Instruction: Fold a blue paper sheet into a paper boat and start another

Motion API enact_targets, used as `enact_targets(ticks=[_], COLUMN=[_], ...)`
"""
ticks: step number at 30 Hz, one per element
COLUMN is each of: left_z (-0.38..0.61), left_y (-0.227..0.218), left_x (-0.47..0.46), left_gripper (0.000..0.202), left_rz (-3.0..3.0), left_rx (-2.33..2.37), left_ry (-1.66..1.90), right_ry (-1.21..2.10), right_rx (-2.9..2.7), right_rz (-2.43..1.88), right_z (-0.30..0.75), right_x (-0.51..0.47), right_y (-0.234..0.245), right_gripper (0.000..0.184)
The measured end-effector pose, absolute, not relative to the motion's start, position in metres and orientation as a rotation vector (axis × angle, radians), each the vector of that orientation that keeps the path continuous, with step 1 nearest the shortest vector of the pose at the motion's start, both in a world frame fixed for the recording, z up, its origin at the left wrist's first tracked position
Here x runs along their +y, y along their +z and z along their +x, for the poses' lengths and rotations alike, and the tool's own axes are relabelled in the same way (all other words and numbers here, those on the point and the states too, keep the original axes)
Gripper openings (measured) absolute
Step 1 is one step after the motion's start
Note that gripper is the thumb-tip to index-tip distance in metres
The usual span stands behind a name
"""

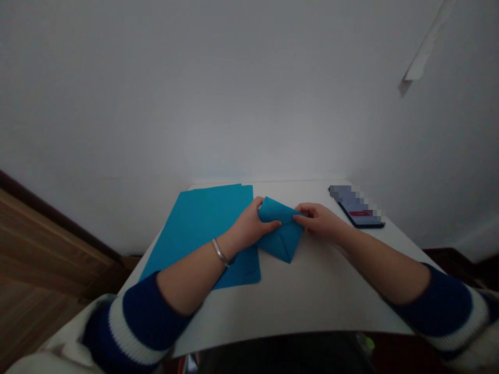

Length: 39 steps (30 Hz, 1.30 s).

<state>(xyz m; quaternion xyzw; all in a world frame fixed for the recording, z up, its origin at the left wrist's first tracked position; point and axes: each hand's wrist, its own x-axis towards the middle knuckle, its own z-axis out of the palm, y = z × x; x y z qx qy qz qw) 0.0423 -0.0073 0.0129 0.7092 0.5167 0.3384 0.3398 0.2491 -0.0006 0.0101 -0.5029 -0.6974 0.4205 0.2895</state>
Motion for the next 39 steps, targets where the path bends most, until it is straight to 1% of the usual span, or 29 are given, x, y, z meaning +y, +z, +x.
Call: enact_targets(ticks=[2, 4, 12, 18, 27, 33, 39], left_z=[0.043, 0.044, 0.045, 0.043, 0.042, 0.041, 0.04], left_y=[0.012, 0.013, 0.015, 0.013, 0.017, 0.017, 0.015], left_x=[-0.008, -0.009, -0.01, -0.008, -0.009, -0.009, -0.008], left_gripper=[0.045, 0.044, 0.037, 0.038, 0.045, 0.048, 0.048], left_rz=[1.88, 1.913, 2.017, 1.993, 1.94, 1.91, 1.894], left_rx=[1.324, 1.303, 1.261, 1.248, 1.351, 1.378, 1.346], left_ry=[0.888, 0.897, 0.886, 0.873, 0.878, 0.888, 0.888], right_ry=[0.972, 0.911, 0.799, 0.789, 1.048, 1.16, 1.257], right_rx=[-2.006, -2.061, -2.101, -2.078, -1.834, -1.747, -1.741], right_rz=[-1.326, -1.347, -1.425, -1.475, -1.47, -1.425, -1.458], right_z=[0.245, 0.242, 0.237, 0.24, 0.258, 0.267, 0.269], right_x=[-0.004, -0.006, -0.009, -0.009, 0.004, 0.008, 0.008], right_y=[0.013, 0.013, 0.009, 0.014, 0.008, 0.012, 0.017], right_gripper=[0.016, 0.017, 0.017, 0.013, 0.004, 0.009, 0.008])
